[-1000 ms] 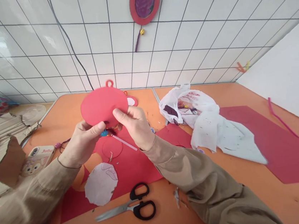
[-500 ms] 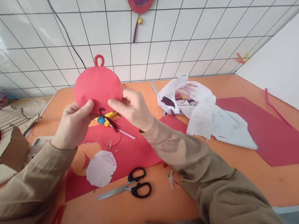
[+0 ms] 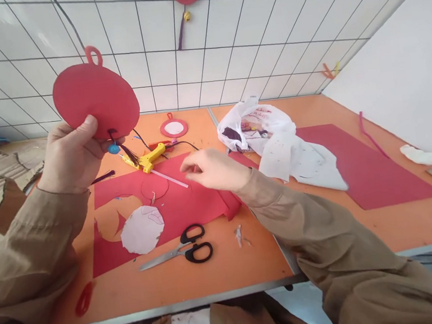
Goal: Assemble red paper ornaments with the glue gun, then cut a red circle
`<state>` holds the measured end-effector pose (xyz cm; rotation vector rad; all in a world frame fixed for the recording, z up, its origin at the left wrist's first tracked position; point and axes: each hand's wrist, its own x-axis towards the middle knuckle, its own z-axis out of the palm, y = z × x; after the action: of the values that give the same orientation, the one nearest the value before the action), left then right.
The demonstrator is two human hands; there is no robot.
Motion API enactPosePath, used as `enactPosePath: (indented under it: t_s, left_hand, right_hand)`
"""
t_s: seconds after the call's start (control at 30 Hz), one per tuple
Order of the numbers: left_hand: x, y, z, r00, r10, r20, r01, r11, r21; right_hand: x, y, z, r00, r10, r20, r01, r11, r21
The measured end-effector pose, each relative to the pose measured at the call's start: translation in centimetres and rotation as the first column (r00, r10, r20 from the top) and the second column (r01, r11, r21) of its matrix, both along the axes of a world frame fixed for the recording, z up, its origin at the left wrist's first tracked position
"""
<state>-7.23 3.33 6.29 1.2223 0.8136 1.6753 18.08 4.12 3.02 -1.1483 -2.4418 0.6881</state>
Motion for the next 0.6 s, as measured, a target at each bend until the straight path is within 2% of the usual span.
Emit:
enactPosePath:
  t_s: [0.07, 0.17, 0.3, 0.4, 0.47, 0.6]
  left_hand:
    - [0.0, -0.1, 0.2, 1.000, -0.010, 0.017, 0.010, 1.000, 0.000]
    - [0.2, -0.5, 0.8, 0.998, -0.012, 0.063, 0.012, 1.000, -0.004]
    - [0.4, -1.1, 1.7, 0.994, -0.048, 0.099, 0.046, 0.999, 0.024]
    - [0.4, -1.5, 2.3, 0.993, -0.061, 0.099, 0.057, 0.997, 0.044]
    - [0.4, -1.7, 2.6, 0.993, -0.068, 0.100, 0.063, 0.997, 0.046]
    - [1.0, -2.2, 3.0, 0.989, -0.077, 0.125, 0.067, 0.994, 0.083]
  right_hand:
    - [0.0, -0.8, -0.8, 0.993, 0.067, 0.098, -0.064, 0.997, -0.031]
    - [0.0, -1.6, -1.5, 0.973, 0.120, 0.199, -0.122, 0.993, -0.002]
    - [1.2, -2.4, -2.0, 0.983, 0.139, 0.124, -0.141, 0.990, 0.012]
    - [3.5, -2.5, -2.2, 0.999, -0.039, -0.017, 0.038, 0.998, -0.049]
    - [5.3, -2.4, -2.2, 0.980, -0.172, -0.099, 0.160, 0.980, -0.117]
    - [8.3, -2.0, -1.8, 0.930, -0.313, -0.193, 0.301, 0.949, -0.091]
